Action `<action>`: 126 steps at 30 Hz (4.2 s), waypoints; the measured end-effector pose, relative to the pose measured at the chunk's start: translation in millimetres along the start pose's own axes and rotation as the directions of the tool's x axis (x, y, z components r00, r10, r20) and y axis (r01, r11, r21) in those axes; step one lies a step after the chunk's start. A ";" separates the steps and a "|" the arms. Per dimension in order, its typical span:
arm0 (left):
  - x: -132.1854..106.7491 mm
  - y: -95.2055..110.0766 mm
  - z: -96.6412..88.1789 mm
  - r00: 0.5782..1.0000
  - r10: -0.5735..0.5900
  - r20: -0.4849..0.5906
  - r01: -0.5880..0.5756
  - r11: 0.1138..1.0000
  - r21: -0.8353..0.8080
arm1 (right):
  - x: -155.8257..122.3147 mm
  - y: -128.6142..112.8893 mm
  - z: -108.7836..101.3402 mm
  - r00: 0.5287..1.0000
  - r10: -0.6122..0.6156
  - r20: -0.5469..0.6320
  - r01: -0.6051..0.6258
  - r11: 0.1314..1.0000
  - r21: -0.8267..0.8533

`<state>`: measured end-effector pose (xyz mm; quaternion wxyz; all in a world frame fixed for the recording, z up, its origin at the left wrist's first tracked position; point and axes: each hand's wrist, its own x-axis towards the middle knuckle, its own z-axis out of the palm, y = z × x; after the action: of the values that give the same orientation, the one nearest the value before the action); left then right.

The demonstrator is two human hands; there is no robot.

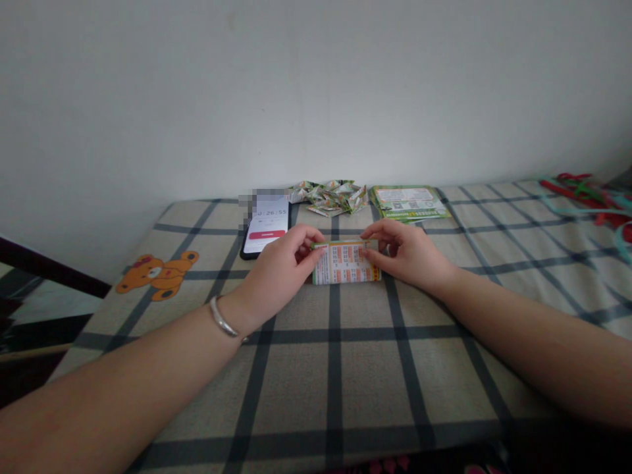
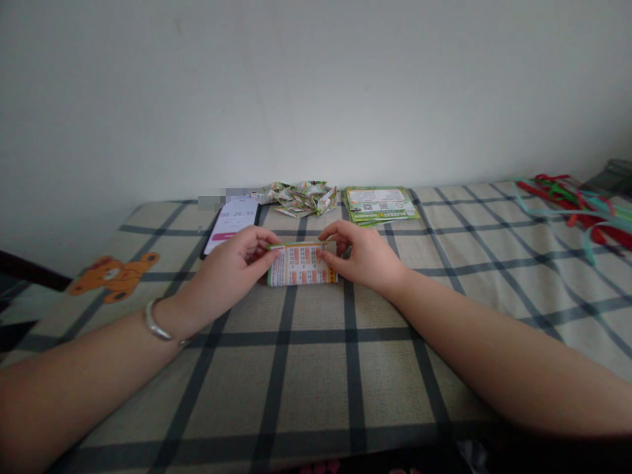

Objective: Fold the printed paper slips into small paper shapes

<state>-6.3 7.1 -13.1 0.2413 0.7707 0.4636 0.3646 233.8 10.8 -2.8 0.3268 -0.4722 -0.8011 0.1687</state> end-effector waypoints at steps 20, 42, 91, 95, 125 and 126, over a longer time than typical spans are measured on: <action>0.8 2.4 -3.2 0.999 -0.041 -0.034 0.038 0.995 -0.091 | 0.3 5.7 5.9 0.989 0.108 -0.101 -0.084 0.972 0.218; 5.1 4.8 -13.2 0.976 0.200 -0.091 -0.147 0.902 0.405 | -0.1 5.4 4.6 0.981 0.186 -0.053 -0.173 0.968 0.184; 4.4 3.1 -11.5 0.985 0.163 0.052 -0.160 0.760 0.630 | 8.2 11.2 0.5 0.990 -0.103 0.101 0.122 0.971 -0.204; 6.2 0.1 -10.9 0.973 0.205 0.105 -0.227 0.769 0.598 | 6.8 10.3 0.6 0.950 -0.275 0.147 0.304 0.925 -0.230; 8.6 18.3 -16.8 0.883 0.267 0.387 -0.463 0.638 0.616 | 6.2 -7.0 -3.0 0.943 -0.199 0.265 0.279 0.909 -0.310; 7.9 18.9 -16.3 0.886 0.268 0.377 -0.457 0.640 0.618 | 5.4 -8.4 -2.8 0.944 -0.201 0.261 0.282 0.902 -0.326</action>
<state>-6.6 6.1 13.0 -0.0865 0.9208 0.3656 0.1051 228.5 11.1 6.0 0.1624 -0.3986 -0.9022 0.0289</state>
